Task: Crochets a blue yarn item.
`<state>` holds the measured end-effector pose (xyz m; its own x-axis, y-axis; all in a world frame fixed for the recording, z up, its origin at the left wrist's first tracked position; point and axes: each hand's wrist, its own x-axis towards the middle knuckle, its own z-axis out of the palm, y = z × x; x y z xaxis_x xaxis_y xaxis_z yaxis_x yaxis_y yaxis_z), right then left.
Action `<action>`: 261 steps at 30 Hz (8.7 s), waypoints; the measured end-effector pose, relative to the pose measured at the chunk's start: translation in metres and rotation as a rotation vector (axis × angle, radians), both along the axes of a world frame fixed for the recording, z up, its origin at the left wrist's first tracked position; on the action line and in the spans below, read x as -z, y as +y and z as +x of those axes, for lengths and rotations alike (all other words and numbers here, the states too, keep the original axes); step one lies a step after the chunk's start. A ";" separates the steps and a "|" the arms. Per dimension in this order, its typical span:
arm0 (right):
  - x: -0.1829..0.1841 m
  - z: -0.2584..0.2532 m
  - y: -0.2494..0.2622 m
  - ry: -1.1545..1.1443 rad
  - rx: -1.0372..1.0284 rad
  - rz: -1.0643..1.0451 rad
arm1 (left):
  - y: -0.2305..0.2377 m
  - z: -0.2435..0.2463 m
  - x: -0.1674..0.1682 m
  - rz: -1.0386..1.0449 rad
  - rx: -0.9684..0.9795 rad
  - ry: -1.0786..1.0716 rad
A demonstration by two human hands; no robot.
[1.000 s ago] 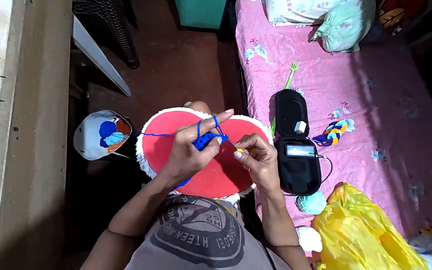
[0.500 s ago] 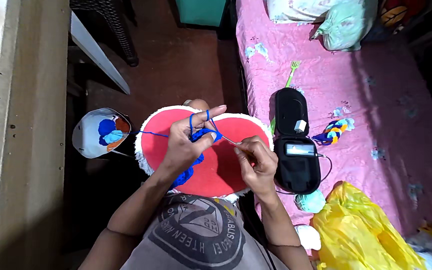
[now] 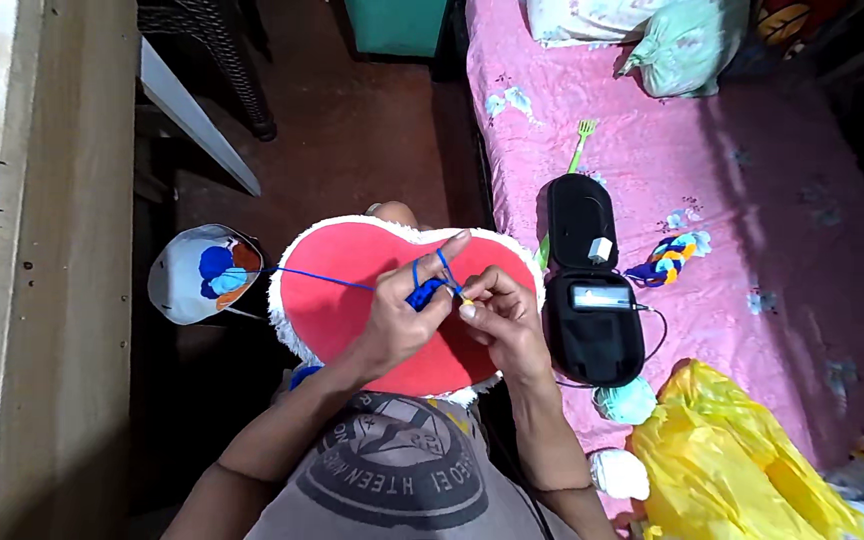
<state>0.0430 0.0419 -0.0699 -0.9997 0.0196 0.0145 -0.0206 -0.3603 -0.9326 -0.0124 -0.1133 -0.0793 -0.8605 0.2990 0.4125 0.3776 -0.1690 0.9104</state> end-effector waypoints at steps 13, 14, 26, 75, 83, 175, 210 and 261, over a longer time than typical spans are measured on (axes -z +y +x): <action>0.029 0.004 -0.005 0.503 0.421 0.609 | -0.015 -0.004 -0.019 0.096 0.138 -0.269; 0.030 0.003 -0.003 0.550 0.448 0.704 | -0.017 -0.007 -0.021 0.107 0.152 -0.290; 0.024 0.005 0.020 0.312 0.154 0.522 | -0.015 -0.019 -0.007 -0.125 0.109 0.042; 0.013 -0.001 0.026 0.324 0.104 0.584 | -0.018 -0.011 -0.019 0.080 0.135 -0.531; 0.000 0.006 0.021 0.143 0.068 0.318 | -0.012 -0.002 -0.021 0.033 0.100 -0.390; -0.003 -0.012 -0.012 0.067 0.046 -0.054 | -0.005 0.005 0.001 0.093 -0.134 0.093; 0.015 -0.004 -0.017 0.395 0.323 0.489 | -0.015 0.003 -0.008 0.143 -0.069 0.045; 0.007 -0.007 -0.005 0.039 -0.040 -0.094 | -0.023 -0.007 -0.014 0.129 0.091 -0.203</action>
<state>0.0363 0.0366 -0.0772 -0.9984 -0.0168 0.0536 -0.0405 -0.4473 -0.8935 -0.0199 -0.1363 -0.0651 -0.9015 0.3350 0.2739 0.1674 -0.3136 0.9347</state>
